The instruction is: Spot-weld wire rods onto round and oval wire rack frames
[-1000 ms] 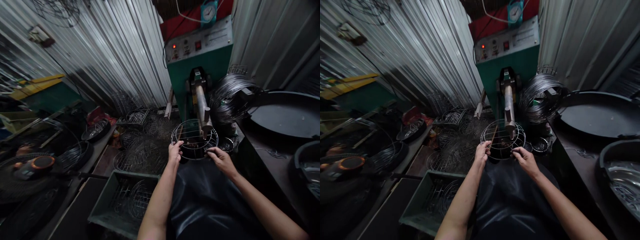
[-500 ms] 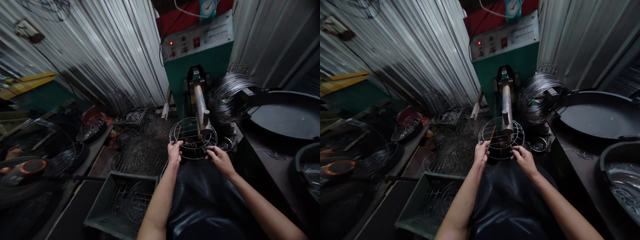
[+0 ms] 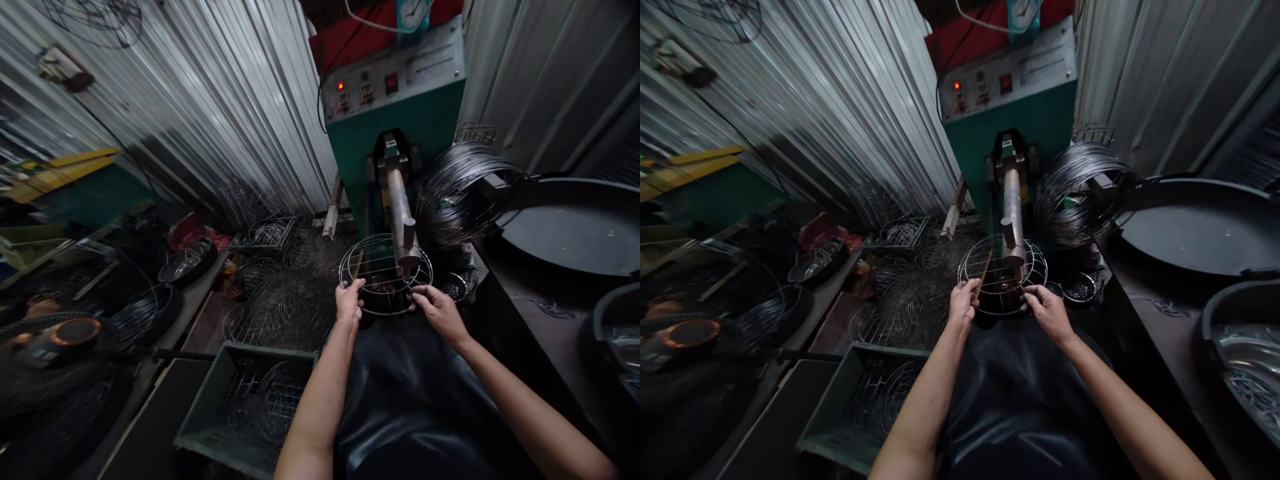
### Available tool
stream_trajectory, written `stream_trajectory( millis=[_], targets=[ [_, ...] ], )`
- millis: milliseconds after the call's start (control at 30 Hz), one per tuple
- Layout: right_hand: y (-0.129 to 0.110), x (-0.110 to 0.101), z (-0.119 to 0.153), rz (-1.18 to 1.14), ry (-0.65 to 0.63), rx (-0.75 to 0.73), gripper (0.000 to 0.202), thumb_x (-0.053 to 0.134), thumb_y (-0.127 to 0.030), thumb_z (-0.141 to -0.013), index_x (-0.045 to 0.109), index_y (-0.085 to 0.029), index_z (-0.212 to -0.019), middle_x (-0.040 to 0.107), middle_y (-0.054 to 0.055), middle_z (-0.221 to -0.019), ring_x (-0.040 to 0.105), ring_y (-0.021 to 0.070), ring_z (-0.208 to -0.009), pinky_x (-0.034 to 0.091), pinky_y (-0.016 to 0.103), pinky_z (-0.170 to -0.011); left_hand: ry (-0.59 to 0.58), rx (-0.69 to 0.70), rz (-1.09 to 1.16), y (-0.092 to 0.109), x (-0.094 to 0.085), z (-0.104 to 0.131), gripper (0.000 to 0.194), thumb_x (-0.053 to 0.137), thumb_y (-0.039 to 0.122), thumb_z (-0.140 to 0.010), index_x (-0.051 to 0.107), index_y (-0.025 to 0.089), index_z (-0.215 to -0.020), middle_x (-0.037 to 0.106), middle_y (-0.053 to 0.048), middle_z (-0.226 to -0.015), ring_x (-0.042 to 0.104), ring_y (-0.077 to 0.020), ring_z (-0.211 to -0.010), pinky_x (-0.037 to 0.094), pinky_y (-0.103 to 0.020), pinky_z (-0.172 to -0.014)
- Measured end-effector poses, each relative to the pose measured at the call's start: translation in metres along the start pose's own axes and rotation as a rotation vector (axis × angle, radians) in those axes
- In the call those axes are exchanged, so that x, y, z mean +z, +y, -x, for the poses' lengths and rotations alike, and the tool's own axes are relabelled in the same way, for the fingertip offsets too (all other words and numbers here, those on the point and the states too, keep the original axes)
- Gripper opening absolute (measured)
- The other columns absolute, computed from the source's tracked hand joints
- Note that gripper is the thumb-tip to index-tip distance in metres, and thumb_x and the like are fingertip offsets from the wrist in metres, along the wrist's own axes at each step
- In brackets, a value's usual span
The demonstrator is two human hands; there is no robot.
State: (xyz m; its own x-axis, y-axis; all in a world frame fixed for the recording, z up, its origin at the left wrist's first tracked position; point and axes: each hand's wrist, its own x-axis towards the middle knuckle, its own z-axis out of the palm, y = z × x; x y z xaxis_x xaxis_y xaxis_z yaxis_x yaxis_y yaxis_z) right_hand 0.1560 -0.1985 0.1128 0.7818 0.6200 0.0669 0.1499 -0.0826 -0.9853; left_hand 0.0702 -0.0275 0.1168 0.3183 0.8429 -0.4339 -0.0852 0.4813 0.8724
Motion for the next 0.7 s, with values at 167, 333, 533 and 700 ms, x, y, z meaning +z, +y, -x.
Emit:
stream_trajectory(
  millis=[167, 333, 533, 700],
  targets=[
    [0.0004, -0.0008, -0.0019, 0.019, 0.005, -0.015, 0.031, 0.053, -0.046, -0.078, 0.059, -0.018, -0.087, 0.066, 0.003, -0.063, 0.060, 0.0159, -0.057, 0.048, 0.029, -0.059, 0.006, -0.009, 0.008, -0.0008, 0.0013, -0.0018, 0.049, 0.078, 0.025, -0.044, 0.040, 0.019, -0.074, 0.045, 0.007, -0.055, 0.036, -0.0028, -0.039, 0.018, -0.015, -0.033],
    [-0.0014, 0.0006, -0.0027, 0.057, 0.041, -0.044, 0.033, 0.052, -0.048, -0.079, 0.060, -0.017, -0.087, 0.066, 0.003, -0.064, 0.062, 0.0167, -0.061, 0.048, 0.029, -0.063, 0.015, -0.005, 0.026, -0.0013, 0.0027, -0.0003, 0.047, 0.078, 0.024, -0.044, 0.042, 0.018, -0.074, 0.046, 0.007, -0.056, 0.036, -0.0031, -0.040, 0.018, -0.015, -0.033],
    [0.0056, 0.0014, -0.0067, 0.065, 0.083, -0.032, 0.032, 0.052, -0.046, -0.079, 0.060, -0.017, -0.090, 0.067, 0.004, -0.067, 0.064, 0.0173, -0.063, 0.050, 0.029, -0.063, 0.015, -0.032, 0.020, -0.0021, 0.0045, 0.0000, 0.043, 0.077, 0.024, -0.045, 0.041, 0.018, -0.068, 0.044, 0.007, -0.054, 0.032, -0.0018, -0.037, 0.016, -0.015, -0.032],
    [0.0024, 0.0069, -0.0088, 0.019, 0.058, -0.026, 0.021, 0.051, -0.038, -0.080, 0.059, -0.019, -0.083, 0.065, 0.002, -0.063, 0.062, 0.0173, -0.059, 0.051, 0.031, -0.063, 0.051, -0.032, 0.049, 0.0006, 0.0071, 0.0015, 0.045, 0.077, 0.022, -0.044, 0.038, 0.019, -0.066, 0.042, 0.009, -0.052, 0.029, -0.0012, -0.036, 0.014, -0.015, -0.033]
  ],
)
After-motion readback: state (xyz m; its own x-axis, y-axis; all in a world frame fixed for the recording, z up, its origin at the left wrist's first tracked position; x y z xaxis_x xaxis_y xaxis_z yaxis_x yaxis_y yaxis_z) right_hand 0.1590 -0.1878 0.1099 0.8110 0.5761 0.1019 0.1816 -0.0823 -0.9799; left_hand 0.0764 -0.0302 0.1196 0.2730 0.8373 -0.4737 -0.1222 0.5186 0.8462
